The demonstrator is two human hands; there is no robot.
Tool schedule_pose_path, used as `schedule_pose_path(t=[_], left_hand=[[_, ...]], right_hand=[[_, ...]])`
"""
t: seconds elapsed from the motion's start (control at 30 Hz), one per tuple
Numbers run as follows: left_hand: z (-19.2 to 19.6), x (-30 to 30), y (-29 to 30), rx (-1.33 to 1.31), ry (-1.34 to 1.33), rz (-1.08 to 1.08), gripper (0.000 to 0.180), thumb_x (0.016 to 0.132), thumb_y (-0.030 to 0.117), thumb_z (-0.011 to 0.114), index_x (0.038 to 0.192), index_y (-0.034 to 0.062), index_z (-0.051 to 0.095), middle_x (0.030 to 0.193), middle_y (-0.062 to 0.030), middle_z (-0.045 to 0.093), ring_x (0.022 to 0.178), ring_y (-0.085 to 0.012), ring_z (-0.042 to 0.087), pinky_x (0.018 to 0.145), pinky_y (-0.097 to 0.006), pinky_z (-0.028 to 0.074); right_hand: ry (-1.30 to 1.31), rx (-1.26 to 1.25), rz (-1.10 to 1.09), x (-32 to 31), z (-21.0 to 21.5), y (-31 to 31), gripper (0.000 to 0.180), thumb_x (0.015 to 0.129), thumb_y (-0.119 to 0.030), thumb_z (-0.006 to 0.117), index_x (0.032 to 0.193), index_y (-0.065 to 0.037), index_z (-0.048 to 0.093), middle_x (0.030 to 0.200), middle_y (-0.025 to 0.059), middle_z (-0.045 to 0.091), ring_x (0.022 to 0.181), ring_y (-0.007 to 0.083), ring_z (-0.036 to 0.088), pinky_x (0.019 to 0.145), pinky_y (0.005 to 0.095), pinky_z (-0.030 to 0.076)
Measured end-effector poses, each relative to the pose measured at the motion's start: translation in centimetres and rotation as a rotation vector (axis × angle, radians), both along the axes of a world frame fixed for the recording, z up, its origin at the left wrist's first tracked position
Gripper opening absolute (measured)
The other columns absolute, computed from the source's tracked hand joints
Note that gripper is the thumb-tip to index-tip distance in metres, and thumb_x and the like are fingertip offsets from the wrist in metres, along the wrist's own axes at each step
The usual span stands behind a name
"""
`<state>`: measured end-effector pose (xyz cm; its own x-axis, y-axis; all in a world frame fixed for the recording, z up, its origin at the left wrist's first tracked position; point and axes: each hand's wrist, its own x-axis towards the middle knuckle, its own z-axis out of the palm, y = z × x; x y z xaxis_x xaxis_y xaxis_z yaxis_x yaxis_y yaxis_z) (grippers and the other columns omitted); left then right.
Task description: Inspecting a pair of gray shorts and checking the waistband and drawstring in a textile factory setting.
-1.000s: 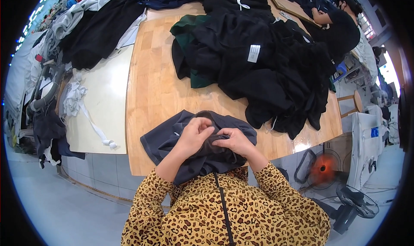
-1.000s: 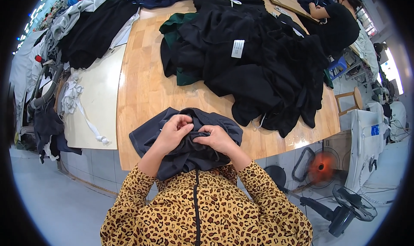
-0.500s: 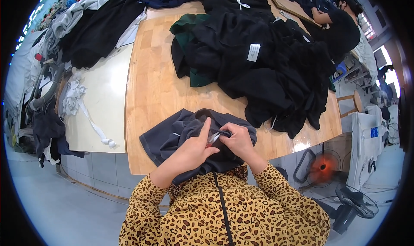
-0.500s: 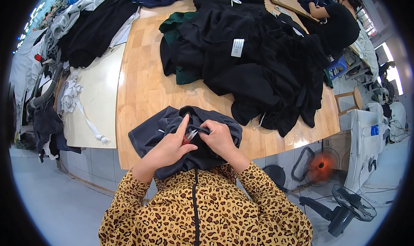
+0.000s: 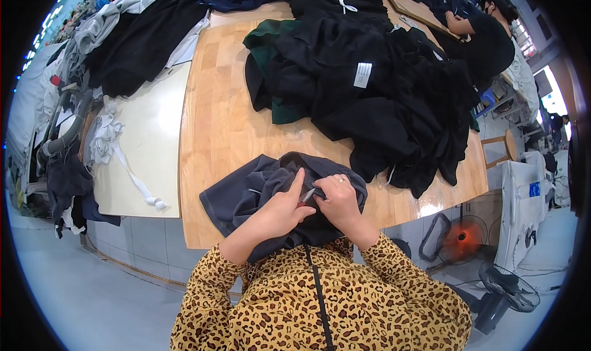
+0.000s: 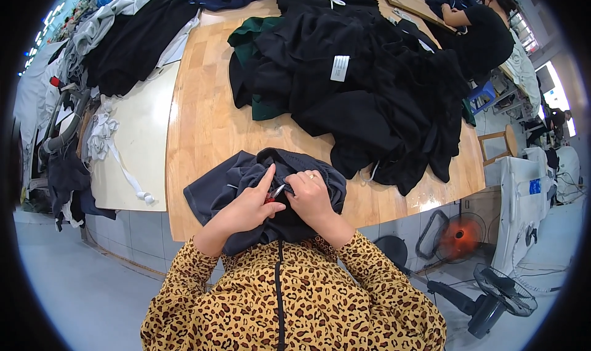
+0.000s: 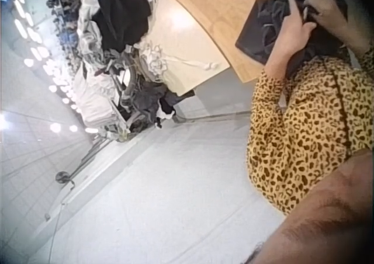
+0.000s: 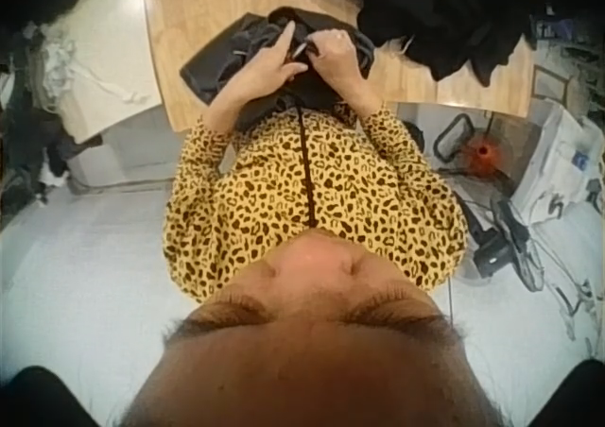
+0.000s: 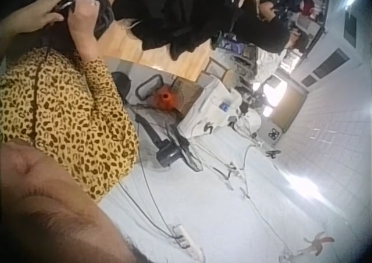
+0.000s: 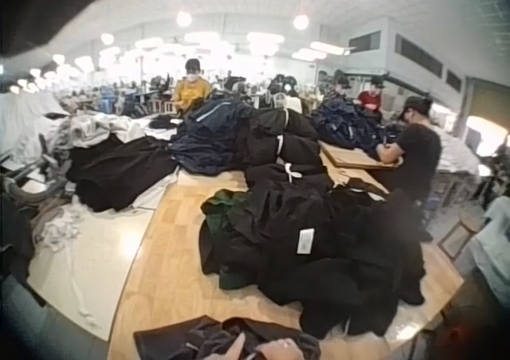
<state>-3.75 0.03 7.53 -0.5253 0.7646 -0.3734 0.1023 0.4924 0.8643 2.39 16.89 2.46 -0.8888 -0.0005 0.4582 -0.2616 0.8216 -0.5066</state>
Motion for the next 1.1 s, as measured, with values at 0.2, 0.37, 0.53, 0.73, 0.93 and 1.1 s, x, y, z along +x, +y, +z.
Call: schedule_pose_path(t=[0.2,0.37,0.53,0.73,0.93,1.1], left_hand=[[-0.1,-0.1,-0.4,0.045,-0.024,0.070,0.084,0.087,0.015,0.064,0.147,-0.0016,0.005,0.069,-0.0126,0.062,0.056,-0.0173,0.056,0.057,-0.029,0.047],[-0.6,0.1,-0.3,0.274,0.079,0.189,0.074,0.084,0.013,0.066,0.143,-0.0023,0.023,0.078,-0.0154,0.062,0.068,-0.0215,0.061,0.065,-0.032,0.048],[-1.5,1.1,0.8,0.421,0.377,0.405,0.017,0.082,0.001,0.065,0.098,0.0003,0.060,0.088,-0.0022,0.054,0.064,-0.0077,0.046,0.059,-0.022,0.041],[-3.8,0.7,1.2,0.405,0.331,0.412,0.011,0.086,0.002,0.062,0.096,-0.0026,0.061,0.091,-0.0047,0.057,0.064,-0.0086,0.056,0.055,-0.021,0.045],[-3.8,0.1,1.0,0.381,0.315,0.404,0.011,0.084,0.004,0.065,0.093,-0.0015,0.064,0.090,-0.0058,0.058,0.066,-0.0119,0.059,0.056,-0.022,0.046],[-3.8,0.5,1.4,0.447,0.602,0.329,0.010,0.081,0.006,0.069,0.088,0.0002,0.067,0.090,-0.0079,0.058,0.071,-0.0194,0.061,0.060,-0.027,0.049]], right_hand=[[0.010,-0.003,0.002,-0.1,0.0,0.1,0.027,0.059,-0.001,0.072,0.081,-0.004,0.059,0.076,0.0094,0.059,0.075,0.0285,0.058,0.072,0.0354,0.044],[-0.541,-0.580,-0.044,-0.2,0.8,0.8,0.016,0.073,-0.009,0.073,0.084,0.000,0.065,0.073,0.0079,0.065,0.064,0.0135,0.060,0.061,0.0241,0.045],[-0.763,-1.033,0.000,-0.5,1.3,1.6,0.016,0.073,-0.008,0.075,0.084,-0.002,0.065,0.075,-0.0020,0.062,0.068,0.0056,0.055,0.063,0.0207,0.044],[-0.942,-1.225,0.057,-0.3,1.9,1.9,0.021,0.071,-0.005,0.076,0.089,-0.002,0.064,0.081,-0.0006,0.063,0.073,0.0049,0.056,0.068,0.0194,0.045],[-0.933,-1.394,0.027,-0.3,1.3,2.0,0.017,0.076,-0.006,0.073,0.090,-0.001,0.065,0.083,-0.0002,0.063,0.076,0.0043,0.056,0.070,0.0185,0.044],[-0.909,-1.241,0.047,-0.6,1.3,1.7,0.017,0.077,-0.007,0.073,0.090,0.001,0.065,0.081,-0.0016,0.062,0.073,0.0035,0.054,0.067,0.0177,0.043]])
